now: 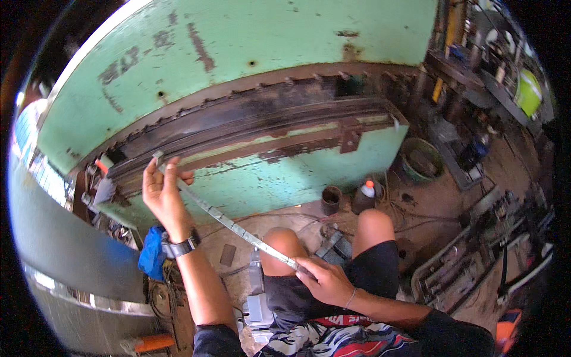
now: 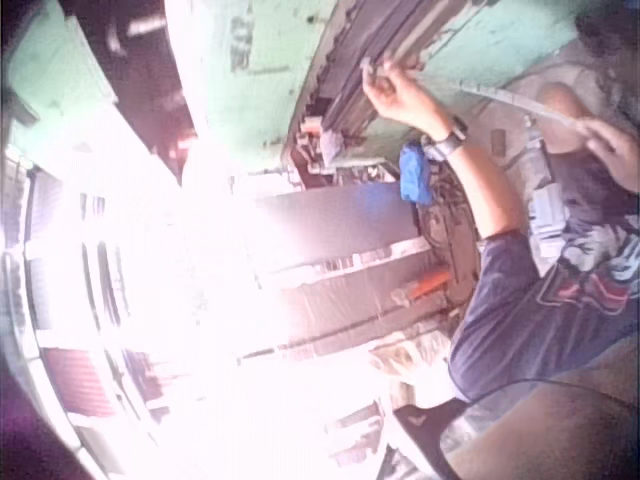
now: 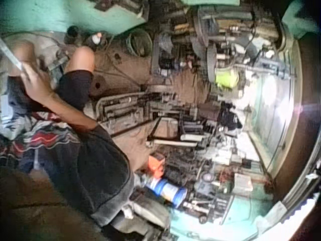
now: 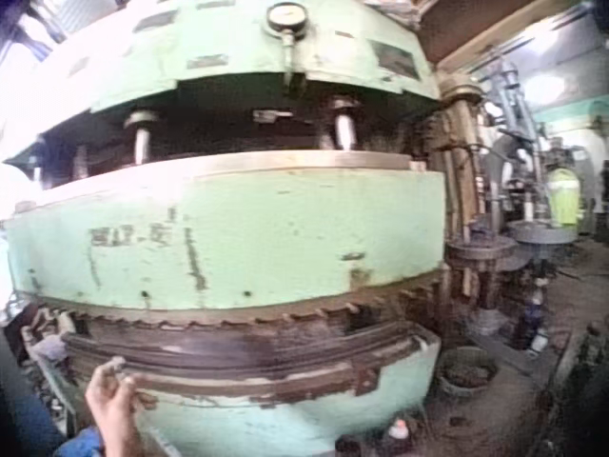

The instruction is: The person measures a large green industrial machine using a metal ruler. They repeatedly place the ruler against the machine's surface, adjust its position, and appear to mark or note measurements.

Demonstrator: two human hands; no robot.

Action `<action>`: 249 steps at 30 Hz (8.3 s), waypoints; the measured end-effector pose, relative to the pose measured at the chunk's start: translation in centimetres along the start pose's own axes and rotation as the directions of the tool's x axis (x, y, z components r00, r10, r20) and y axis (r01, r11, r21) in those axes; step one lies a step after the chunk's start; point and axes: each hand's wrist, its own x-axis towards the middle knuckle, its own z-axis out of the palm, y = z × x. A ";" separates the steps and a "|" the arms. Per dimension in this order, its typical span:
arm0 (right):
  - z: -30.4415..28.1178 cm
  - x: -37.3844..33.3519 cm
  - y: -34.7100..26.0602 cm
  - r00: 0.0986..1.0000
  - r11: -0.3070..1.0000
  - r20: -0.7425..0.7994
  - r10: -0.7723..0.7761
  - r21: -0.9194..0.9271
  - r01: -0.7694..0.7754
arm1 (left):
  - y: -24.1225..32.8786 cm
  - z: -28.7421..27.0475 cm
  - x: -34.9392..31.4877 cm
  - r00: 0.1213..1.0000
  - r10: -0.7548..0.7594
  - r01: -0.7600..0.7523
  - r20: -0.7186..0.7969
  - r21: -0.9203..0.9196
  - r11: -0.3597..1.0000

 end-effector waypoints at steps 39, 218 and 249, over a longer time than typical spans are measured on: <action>-0.4 16.6 -12.5 0.482 0.671 0.662 -0.574 0.044 0.740 | 9.9 -31.3 -25.2 0.840 -0.029 0.439 -0.542 0.647 0.623; -15.9 36.5 20.7 0.642 0.952 -0.760 0.103 0.263 0.158 | -24.3 34.1 -2.2 0.829 -0.512 0.534 0.223 -0.048 0.844; -15.6 25.6 19.8 0.744 0.839 -0.479 0.466 0.506 -0.200 | -15.0 22.8 -8.3 0.772 -0.514 0.509 0.373 0.120 0.852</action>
